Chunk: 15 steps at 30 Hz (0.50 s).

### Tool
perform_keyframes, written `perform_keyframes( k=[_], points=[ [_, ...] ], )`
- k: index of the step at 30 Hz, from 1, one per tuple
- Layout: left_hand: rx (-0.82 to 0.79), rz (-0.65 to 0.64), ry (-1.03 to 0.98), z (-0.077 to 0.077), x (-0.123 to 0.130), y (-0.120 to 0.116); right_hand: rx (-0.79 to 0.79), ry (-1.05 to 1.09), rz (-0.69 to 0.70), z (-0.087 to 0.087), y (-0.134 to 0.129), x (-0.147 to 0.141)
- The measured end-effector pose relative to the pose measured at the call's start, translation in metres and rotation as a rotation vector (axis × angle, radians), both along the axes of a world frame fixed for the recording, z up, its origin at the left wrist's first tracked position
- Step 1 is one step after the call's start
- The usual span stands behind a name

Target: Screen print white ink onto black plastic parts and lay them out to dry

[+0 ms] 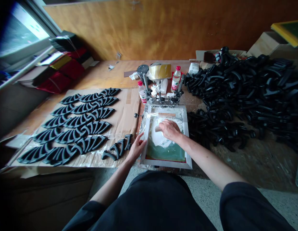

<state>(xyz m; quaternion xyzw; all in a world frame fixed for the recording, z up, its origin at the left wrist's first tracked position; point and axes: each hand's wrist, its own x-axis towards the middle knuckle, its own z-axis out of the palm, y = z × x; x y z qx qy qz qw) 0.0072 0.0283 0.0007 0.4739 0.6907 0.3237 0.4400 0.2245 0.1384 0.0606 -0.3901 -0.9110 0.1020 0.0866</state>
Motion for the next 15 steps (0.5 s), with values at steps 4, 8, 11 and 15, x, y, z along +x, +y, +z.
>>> perform_keyframes(
  k=[4, 8, 11, 15],
  points=[
    [0.0, -0.01, 0.003, -0.002, -0.001, -0.001, -0.009, 0.02, 0.319, 0.006, -0.027, 0.023],
    [-0.01, -0.021, 0.003, 0.002, -0.001, 0.0, -0.09, 0.029, 0.31, 0.015, -0.022, 0.026],
    [-0.014, -0.011, -0.023, 0.006, -0.001, 0.0, -0.007, 0.083, 0.178, 0.007, -0.025, 0.02],
    [-0.036, 0.003, -0.053, 0.01, 0.0, 0.0, 0.008, 0.105, 0.224, -0.006, -0.043, 0.024]
  ],
)
